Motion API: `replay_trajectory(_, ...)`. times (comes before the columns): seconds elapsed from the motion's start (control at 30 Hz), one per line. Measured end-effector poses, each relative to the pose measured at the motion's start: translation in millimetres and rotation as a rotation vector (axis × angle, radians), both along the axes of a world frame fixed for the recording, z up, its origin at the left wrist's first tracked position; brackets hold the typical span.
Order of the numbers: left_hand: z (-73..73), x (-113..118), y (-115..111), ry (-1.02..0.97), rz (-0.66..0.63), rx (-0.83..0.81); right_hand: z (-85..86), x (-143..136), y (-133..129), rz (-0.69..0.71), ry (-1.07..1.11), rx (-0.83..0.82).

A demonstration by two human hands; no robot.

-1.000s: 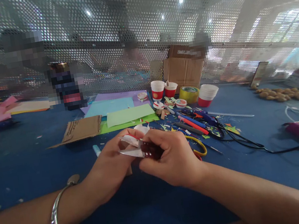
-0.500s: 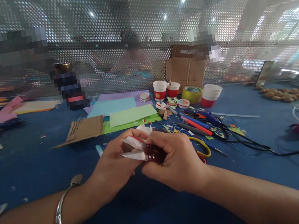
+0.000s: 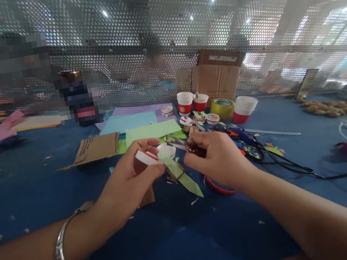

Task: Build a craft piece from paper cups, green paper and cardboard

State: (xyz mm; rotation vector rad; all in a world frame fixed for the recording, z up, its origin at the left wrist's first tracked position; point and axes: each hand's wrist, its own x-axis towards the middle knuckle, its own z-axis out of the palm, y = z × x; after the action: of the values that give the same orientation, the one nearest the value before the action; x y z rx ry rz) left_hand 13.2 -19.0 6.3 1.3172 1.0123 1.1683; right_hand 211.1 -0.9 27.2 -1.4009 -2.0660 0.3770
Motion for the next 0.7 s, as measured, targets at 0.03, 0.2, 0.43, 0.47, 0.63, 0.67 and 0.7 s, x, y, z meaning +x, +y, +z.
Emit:
replay_trajectory(0.03,-1.6,-1,1,-0.007,0.0,0.007,-2.0,2,4,-0.031,-0.046,0.007)
replay_trajectory(0.2,-5.1,-3,6,-0.062,0.092,0.041,-10.2,14,19,-0.105,-0.102,0.051)
replay_trajectory(0.43,-2.1,-3,13,-0.074,0.208,0.072,-11.2,6,14,-0.052,-0.135,-0.027)
replay_trajectory(0.47,-2.4,-3,13,-0.096,0.211,0.09,-11.6,4,13,-0.037,-0.133,-0.057)
replay_trajectory(0.63,-1.1,-1,-3,-0.13,0.079,-0.018,-15.1,-3,11,0.04,-0.083,-0.144)
replay_trajectory(0.67,0.3,0,-8,-0.133,0.029,-0.039,-15.6,-4,11,0.053,-0.079,-0.153)
replay_trajectory(0.7,2.0,1,-12,-0.14,-0.003,-0.061,-16.0,-5,10,0.062,-0.08,-0.159)
